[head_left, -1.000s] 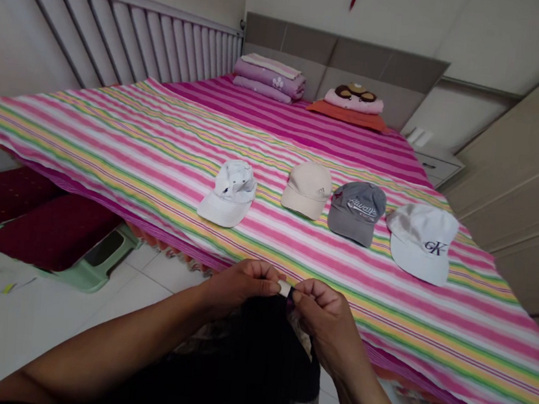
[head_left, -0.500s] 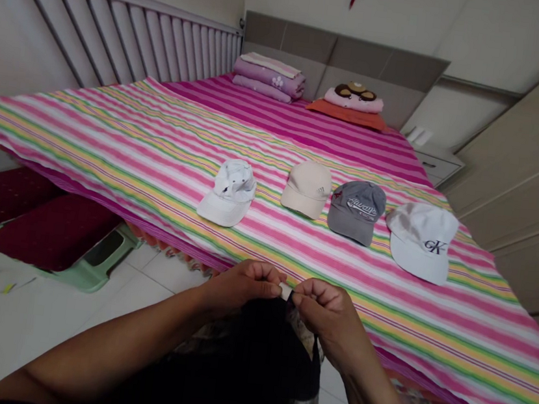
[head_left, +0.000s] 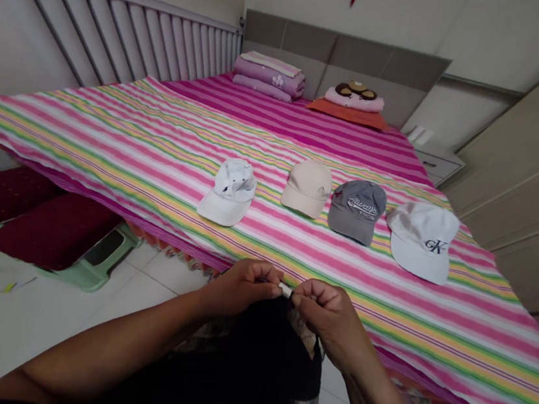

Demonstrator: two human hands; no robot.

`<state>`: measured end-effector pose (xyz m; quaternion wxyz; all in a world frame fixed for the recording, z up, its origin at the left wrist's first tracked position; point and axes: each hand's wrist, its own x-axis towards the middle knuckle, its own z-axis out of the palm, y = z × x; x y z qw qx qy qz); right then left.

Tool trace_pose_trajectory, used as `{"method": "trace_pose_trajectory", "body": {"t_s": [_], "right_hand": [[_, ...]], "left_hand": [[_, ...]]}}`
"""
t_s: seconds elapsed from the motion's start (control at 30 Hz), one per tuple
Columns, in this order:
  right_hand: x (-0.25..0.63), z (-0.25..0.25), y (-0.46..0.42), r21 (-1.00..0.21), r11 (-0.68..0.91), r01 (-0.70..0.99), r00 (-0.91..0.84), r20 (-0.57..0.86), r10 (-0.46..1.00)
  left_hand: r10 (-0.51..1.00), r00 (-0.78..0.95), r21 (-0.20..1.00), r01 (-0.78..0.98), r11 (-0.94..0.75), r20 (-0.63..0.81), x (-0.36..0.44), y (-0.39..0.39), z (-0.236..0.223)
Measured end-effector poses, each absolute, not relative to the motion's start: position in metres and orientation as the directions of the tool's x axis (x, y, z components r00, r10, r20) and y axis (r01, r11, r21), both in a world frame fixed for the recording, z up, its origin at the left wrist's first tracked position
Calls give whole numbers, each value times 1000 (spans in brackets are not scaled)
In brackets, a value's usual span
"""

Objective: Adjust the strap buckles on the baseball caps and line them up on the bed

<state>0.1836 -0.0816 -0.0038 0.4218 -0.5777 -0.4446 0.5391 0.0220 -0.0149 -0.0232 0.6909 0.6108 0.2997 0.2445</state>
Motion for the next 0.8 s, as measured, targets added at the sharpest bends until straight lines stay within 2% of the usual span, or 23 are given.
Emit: {"method": "trace_pose_trajectory", "body": {"t_s": [0.13,0.33,0.53,0.67,0.8], "right_hand": [[185,-6,-82,-966,-247,76,42,-244,969],[185,-9,-83,-962,-263,-75,2,-264,965],[183,-9,-83,-950,-269,-161,18,-275,961],[184,-11,-83,-955,-274,-113,16,-278,960],[182,-8,-85,-967,-249,-57,53,-252,966]], "left_hand": [[691,710,983,9,181,-134,23,-14,-22],[698,684,951,-16,308,-215,24,-12,-28],[653,741,903,-159,400,-159,26,-14,-34],[680,729,959,-128,253,-83,24,-17,-31],[711,700,994,7,-105,70,23,-18,-29]]}}
